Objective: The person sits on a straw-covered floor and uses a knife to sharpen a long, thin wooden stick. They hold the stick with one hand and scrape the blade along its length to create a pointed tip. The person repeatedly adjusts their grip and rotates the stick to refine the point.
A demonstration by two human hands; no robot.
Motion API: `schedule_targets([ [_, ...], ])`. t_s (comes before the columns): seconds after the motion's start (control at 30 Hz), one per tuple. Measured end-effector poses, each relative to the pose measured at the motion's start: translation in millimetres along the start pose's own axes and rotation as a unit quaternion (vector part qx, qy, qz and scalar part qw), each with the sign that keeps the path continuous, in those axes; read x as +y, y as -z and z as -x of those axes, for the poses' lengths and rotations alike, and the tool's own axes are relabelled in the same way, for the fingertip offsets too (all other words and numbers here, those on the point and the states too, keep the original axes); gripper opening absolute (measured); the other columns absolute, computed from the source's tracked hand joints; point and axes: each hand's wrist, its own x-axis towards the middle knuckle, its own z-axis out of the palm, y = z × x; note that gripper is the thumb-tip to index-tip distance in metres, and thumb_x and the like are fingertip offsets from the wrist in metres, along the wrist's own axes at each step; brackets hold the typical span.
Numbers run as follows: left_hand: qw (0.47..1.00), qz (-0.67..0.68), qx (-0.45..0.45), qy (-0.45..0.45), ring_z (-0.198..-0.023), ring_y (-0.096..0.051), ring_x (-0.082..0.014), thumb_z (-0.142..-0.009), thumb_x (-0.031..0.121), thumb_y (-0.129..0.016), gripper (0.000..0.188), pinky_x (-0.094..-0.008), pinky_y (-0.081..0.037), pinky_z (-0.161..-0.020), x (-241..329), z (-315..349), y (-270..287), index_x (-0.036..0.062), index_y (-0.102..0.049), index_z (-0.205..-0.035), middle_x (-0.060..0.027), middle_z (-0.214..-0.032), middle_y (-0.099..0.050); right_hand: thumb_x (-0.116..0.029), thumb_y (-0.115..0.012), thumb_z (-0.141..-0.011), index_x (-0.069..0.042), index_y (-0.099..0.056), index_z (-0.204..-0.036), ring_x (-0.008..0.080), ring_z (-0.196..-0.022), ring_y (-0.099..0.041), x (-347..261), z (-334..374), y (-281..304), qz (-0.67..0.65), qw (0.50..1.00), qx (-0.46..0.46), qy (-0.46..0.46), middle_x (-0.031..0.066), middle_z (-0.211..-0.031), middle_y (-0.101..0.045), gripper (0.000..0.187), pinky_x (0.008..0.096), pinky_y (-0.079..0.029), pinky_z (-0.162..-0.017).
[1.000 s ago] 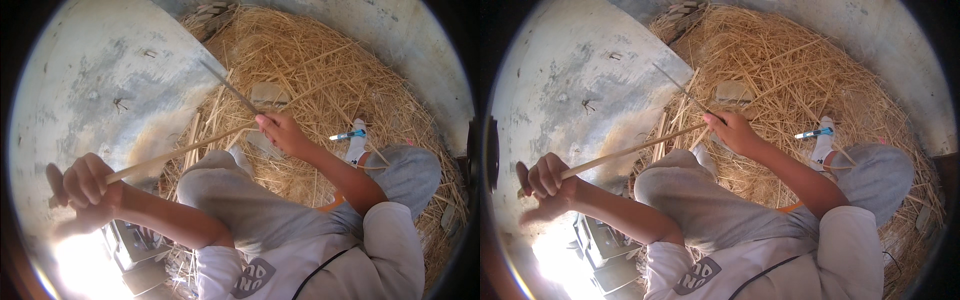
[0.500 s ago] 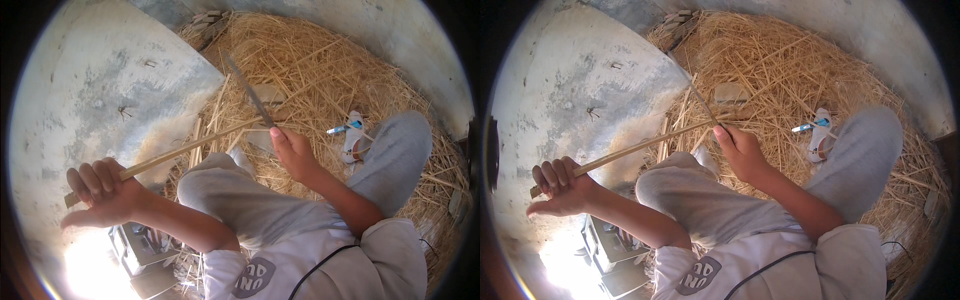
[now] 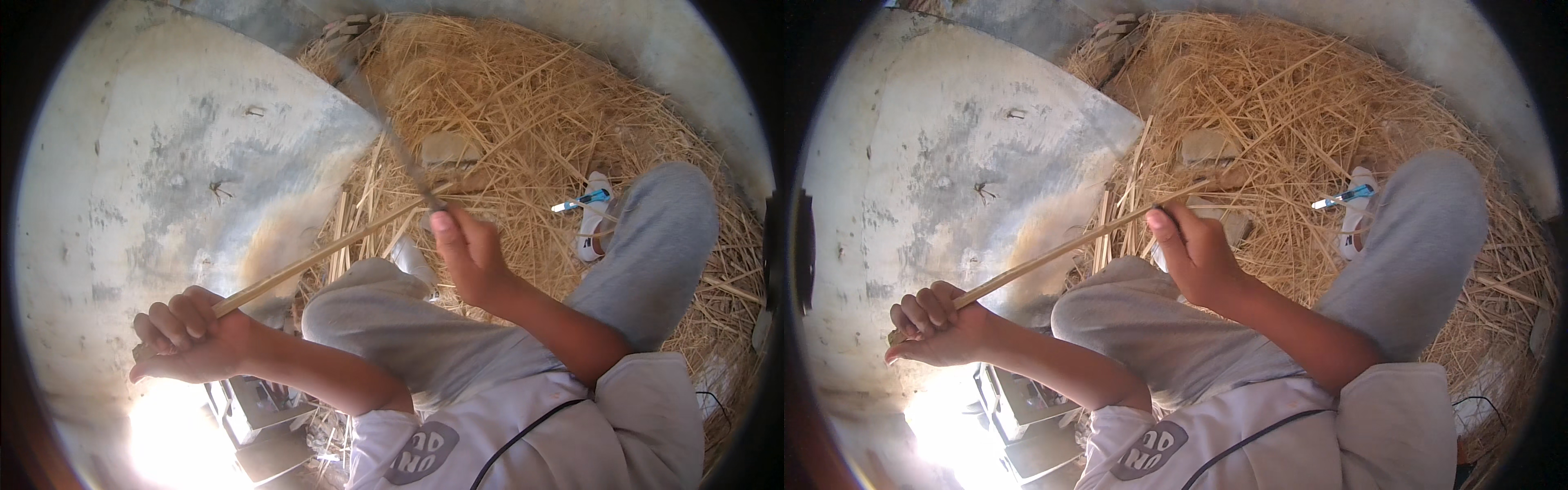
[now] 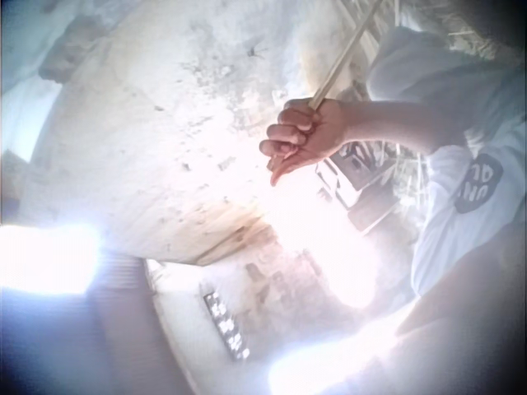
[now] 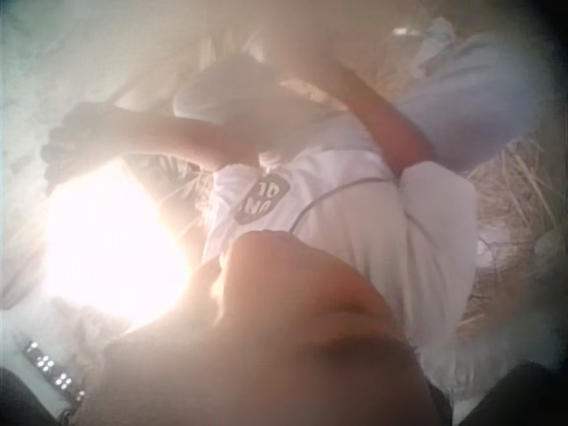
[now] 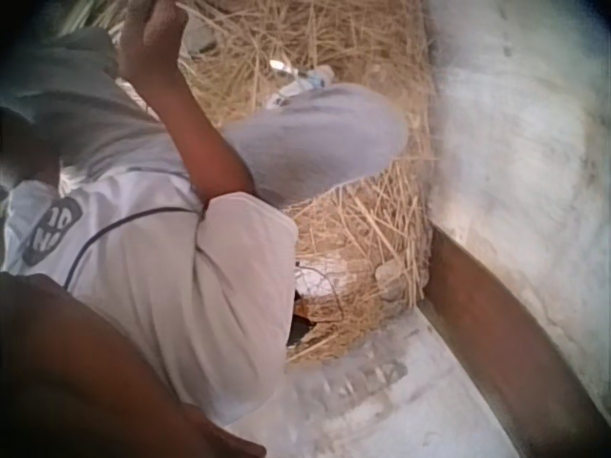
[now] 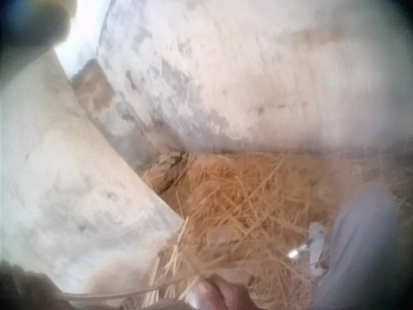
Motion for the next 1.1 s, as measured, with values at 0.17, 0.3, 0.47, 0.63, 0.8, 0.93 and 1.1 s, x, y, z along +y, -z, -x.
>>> schedule_targets([
  [0.17, 0.998, 0.055, -0.007, 0.013, -0.038, -0.019, -0.0039, -0.1, 0.066, -0.028, 0.061, -0.0198, -0.016, -0.03, -2, -2, -12, 0.0183, -0.032, -0.063, 0.0061, -0.049, -0.026, -0.044, -0.045, -0.105, 0.003, -0.058, -0.088, 0.021, -0.054, -0.054, 63, 18, -16, 0.023, 0.996, -0.035, -0.084, 0.0123, -0.061, -0.055, 0.052, 0.0392, -0.043, -0.054],
  [0.3, 0.994, -0.08, 0.064, 0.026, -0.042, -0.015, -0.0055, -0.1, 0.066, -0.031, 0.06, -0.0219, -0.014, -0.036, -68, 20, -10, 0.02, -0.026, -0.062, 0.0055, -0.05, -0.02, -0.043, -0.046, -0.104, 0.003, -0.06, -0.091, 0.0259, -0.056, -0.058, 41, -7, 1, 0.162, 0.973, -0.091, -0.135, 0.0156, -0.064, -0.06, 0.05, 0.0419, -0.044, -0.055],
  [0.47, 0.994, -0.069, 0.066, 0.058, -0.042, -0.017, -0.0074, -0.1, 0.066, -0.033, 0.058, -0.0235, -0.015, -0.039, -62, 17, -24, 0.0181, -0.033, -0.068, 0.0052, -0.05, -0.023, -0.043, -0.048, -0.104, -0.002, -0.055, -0.081, 0.0185, -0.052, -0.056, 2, -13, 28, 0.03, 0.999, 0.002, -0.016, 0.0071, -0.06, -0.054, 0.048, 0.0357, -0.043, -0.052],
  [0.63, 0.977, 0.091, -0.128, 0.147, -0.04, -0.026, -0.0071, -0.099, 0.053, -0.051, 0.048, -0.0235, -0.018, -0.038, -66, 19, -24, 0.0139, -0.04, -0.073, 0.0045, -0.049, -0.033, -0.036, -0.049, -0.104, -0.014, -0.043, -0.07, 0.0115, -0.045, -0.046, 25, -19, 52, -0.371, 0.901, -0.047, -0.222, -0.0014, -0.06, -0.047, 0.041, 0.0278, -0.042, -0.046],
  [0.8, 0.907, 0.018, -0.364, 0.21, -0.045, -0.044, -0.0094, -0.088, 0.014, -0.074, 0.022, -0.0254, -0.035, -0.041, -53, 47, -49, 0.0066, -0.054, -0.08, -0.0026, -0.06, -0.056, -0.026, -0.046, -0.099, -0.014, -0.042, -0.065, 0.0128, -0.042, -0.053, -2, -30, 62, -0.791, 0.51, -0.294, -0.167, 0.0024, -0.055, -0.049, 0.036, 0.0286, -0.047, -0.044],
  [0.93, 0.859, -0.088, -0.454, 0.218, -0.054, -0.056, -0.014, -0.084, 0.008, -0.073, 0.014, -0.026, -0.044, -0.052, -36, 68, -99, 0.0005, -0.061, -0.087, -0.0084, -0.068, -0.063, -0.021, -0.046, -0.091, -0.014, -0.038, -0.057, 0.0125, -0.035, -0.05, -42, -33, 76, -0.788, 0.455, -0.41, -0.07, 0.0022, -0.047, -0.045, 0.035, 0.0293, -0.047, -0.037],
  [1.1, 0.817, -0.147, -0.512, 0.222, -0.072, -0.066, -0.0212, -0.084, 0.002, -0.068, 0.013, -0.0294, -0.052, -0.067, -30, 95, -139, 0.0004, -0.064, -0.096, -0.0109, -0.081, -0.066, -0.022, -0.046, -0.089, -0.012, -0.037, -0.056, 0.0111, -0.034, -0.049, -83, -26, 105, -0.773, 0.441, -0.456, 0.022, 0.0021, -0.047, -0.044, 0.036, 0.0276, -0.046, -0.035],
])
